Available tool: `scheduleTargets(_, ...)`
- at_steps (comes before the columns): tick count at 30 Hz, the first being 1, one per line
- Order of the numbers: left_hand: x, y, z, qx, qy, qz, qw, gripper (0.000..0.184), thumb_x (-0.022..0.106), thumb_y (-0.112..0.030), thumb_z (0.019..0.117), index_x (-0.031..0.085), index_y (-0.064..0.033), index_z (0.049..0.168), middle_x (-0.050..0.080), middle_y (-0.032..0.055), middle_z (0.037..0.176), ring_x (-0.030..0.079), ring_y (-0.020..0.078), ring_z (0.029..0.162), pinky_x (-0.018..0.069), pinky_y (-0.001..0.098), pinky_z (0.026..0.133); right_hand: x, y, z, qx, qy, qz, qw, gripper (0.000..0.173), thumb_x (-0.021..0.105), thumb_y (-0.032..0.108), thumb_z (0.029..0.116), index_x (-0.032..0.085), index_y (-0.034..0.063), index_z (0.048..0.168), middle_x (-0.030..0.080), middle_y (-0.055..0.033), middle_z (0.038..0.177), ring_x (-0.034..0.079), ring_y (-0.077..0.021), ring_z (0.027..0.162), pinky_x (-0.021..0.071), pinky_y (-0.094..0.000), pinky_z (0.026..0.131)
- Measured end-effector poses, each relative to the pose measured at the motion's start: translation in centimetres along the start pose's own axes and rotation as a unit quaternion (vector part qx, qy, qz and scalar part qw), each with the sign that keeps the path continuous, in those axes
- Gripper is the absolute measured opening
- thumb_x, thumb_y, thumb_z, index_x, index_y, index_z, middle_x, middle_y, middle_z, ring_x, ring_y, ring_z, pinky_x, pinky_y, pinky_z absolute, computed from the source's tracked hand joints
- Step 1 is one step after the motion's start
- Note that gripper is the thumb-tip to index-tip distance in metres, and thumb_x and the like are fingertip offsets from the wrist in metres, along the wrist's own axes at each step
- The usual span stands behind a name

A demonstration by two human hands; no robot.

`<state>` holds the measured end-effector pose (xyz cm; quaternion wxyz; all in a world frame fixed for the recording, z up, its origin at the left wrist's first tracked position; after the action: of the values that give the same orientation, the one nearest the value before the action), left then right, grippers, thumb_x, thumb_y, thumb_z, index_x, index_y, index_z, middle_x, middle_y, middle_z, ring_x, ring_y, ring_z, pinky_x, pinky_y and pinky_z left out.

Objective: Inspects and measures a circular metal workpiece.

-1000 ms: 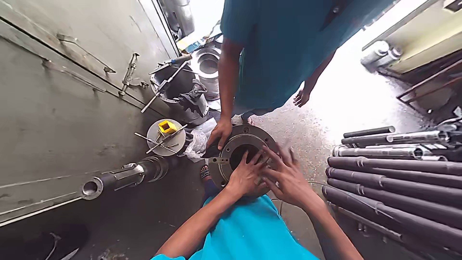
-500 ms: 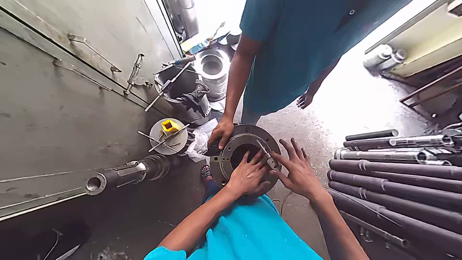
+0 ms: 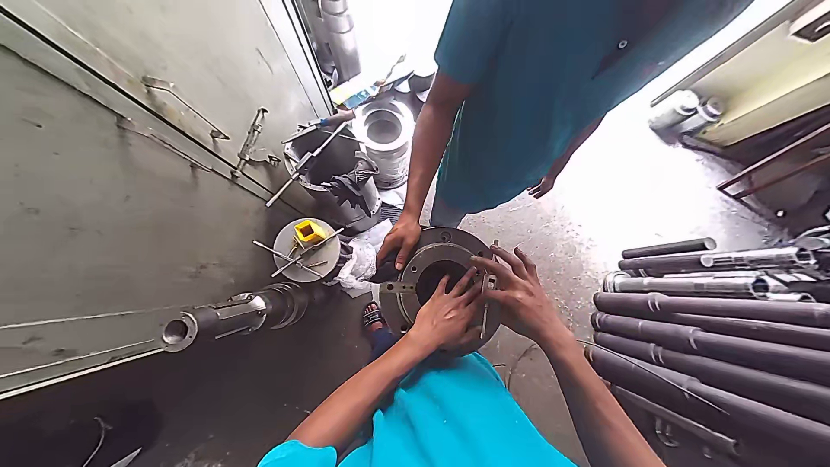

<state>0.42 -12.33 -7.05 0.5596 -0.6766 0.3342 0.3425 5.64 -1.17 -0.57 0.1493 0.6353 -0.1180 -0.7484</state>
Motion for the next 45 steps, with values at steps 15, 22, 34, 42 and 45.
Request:
scheduleTargets(15, 0.3, 0.4, -0.5, -0.008, -0.037, 0.001, 0.999, 0.068, 0.052, -0.062, 0.0960, 0.065, -0.0062, 0.132, 0.063, 0.0155, 0.140, 0.049, 0.0362, 0.140, 0.0302, 0.0621, 0.117, 2.7, 1.6, 2.9, 0.173, 0.116, 0.035, 0.977, 0.035, 0.070, 0.016, 0.0830, 0.075, 0.0227, 0.117, 0.059, -0.0100, 0.142, 0.047, -0.0391, 0.138, 0.0427, -0.0648, 0.101)
scheduleTargets(22, 0.3, 0.2, 0.0, -0.004, 0.003, 0.003, 1.000, 0.071, 0.046, -0.063, 0.0993, 0.048, -0.0157, 0.153, 0.036, 0.0047, 0.166, 0.019, 0.0312, 0.158, 0.0214, 0.0657, 0.121, -0.6, 2.3, -3.4, 0.045, 0.067, 0.010, 0.997, 0.033, 0.066, 0.021, 0.0792, 0.077, 0.0363, 0.106, 0.052, -0.0091, 0.154, 0.033, -0.0470, 0.149, 0.0259, -0.0807, 0.108)
scheduleTargets(34, 0.0, 0.6, -0.6, -0.026, -0.024, -0.068, 0.997, 0.050, 0.056, -0.036, 0.1017, 0.059, -0.0077, 0.143, 0.052, 0.0127, 0.154, 0.042, 0.0309, 0.147, 0.0224, 0.0576, 0.123, 1.6, 3.6, 1.4, 0.090, 0.079, 0.023, 0.993, 0.031, 0.062, 0.046, 0.0929, 0.075, 0.0298, 0.116, 0.043, -0.0070, 0.161, 0.022, -0.0414, 0.155, 0.0202, -0.0767, 0.115)
scheduleTargets(42, 0.4, 0.2, 0.0, -0.008, -0.019, 0.011, 1.000, 0.074, 0.050, -0.064, 0.0974, 0.046, -0.0174, 0.154, 0.028, -0.0008, 0.170, 0.015, 0.0265, 0.159, 0.0231, 0.0623, 0.121, -2.7, -2.6, -4.5, 0.246, 0.002, -0.080, 0.966, 0.051, 0.051, 0.064, 0.0961, 0.081, 0.0232, 0.105, 0.048, -0.0119, 0.157, 0.034, -0.0451, 0.148, 0.0354, -0.0712, 0.107)
scheduleTargets(45, 0.4, 0.3, 0.2, -0.007, -0.001, -0.005, 1.000, 0.071, 0.053, -0.062, 0.0966, 0.050, -0.0154, 0.150, 0.038, 0.0040, 0.165, 0.018, 0.0289, 0.158, 0.0214, 0.0641, 0.121, -1.6, -3.0, -1.6, 0.299, 0.006, -0.024, 0.954, 0.059, 0.056, 0.066, 0.0923, 0.074, 0.0177, 0.120, 0.047, -0.0161, 0.156, 0.038, -0.0448, 0.145, 0.0398, -0.0703, 0.105)
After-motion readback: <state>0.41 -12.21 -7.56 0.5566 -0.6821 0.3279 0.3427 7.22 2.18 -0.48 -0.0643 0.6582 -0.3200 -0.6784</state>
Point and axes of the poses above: each hand's wrist, its own z-axis towards the middle knuckle, its own x-axis out of the palm, y = z × x, the point moved 6 cm from there along z, towards the middle knuckle
